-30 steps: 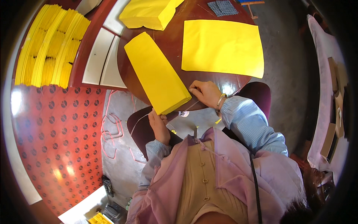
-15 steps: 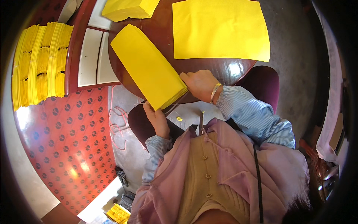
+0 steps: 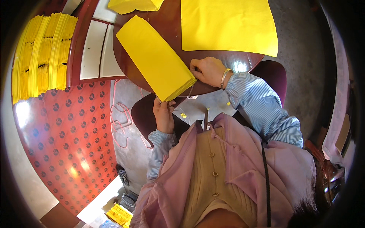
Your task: The person folds multiple yellow paper sheets by hand on a table, aligning edges and creasing folds. The person then stacks the folded sheets and ties the stack with a white string.
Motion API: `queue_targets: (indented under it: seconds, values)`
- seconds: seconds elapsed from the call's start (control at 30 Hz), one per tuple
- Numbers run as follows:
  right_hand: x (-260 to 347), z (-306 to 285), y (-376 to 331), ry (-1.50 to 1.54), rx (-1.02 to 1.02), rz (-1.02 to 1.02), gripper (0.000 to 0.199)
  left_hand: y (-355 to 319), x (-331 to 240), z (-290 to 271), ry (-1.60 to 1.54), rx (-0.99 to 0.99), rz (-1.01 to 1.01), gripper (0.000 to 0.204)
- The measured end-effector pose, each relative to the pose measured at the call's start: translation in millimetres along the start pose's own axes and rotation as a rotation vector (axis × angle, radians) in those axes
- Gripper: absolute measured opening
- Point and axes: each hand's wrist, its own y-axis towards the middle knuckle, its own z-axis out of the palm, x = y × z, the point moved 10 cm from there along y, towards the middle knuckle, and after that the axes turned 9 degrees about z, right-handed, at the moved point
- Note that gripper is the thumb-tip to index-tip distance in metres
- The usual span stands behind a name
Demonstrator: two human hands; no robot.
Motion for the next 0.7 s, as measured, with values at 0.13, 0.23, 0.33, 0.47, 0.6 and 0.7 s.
queue_targets:
  seconds: [0.13, 0.23, 0.33, 0.47, 0.6, 0.7]
  values:
    - [2, 6, -7, 0.012, 0.005, -0.016, 0.021, -1, 1, -3, -0.088, 0.055, 0.030, 0.005]
    - [5, 8, -23, 0.021, 0.028, -0.038, 0.018, -9, 6, -6, -0.131, 0.124, 0.020, 0.006]
    - [1, 6, -51, 0.069, 0.121, -0.075, 0.016, -21, 19, -11, -0.139, 0.146, -0.032, 0.009]
    - [-4, 5, -79, 0.124, 0.247, -0.148, 0.019, -29, 28, -19, -0.117, 0.196, -0.078, 0.013]
    - [-1, 6, -89, -0.063, 0.112, -0.226, 0.015, -30, 32, -24, -0.123, 0.228, -0.107, 0.016]
    - [6, 13, -88, -0.246, -0.015, -0.242, 0.012, -29, 37, -21, -0.164, 0.251, -0.150, 0.016]
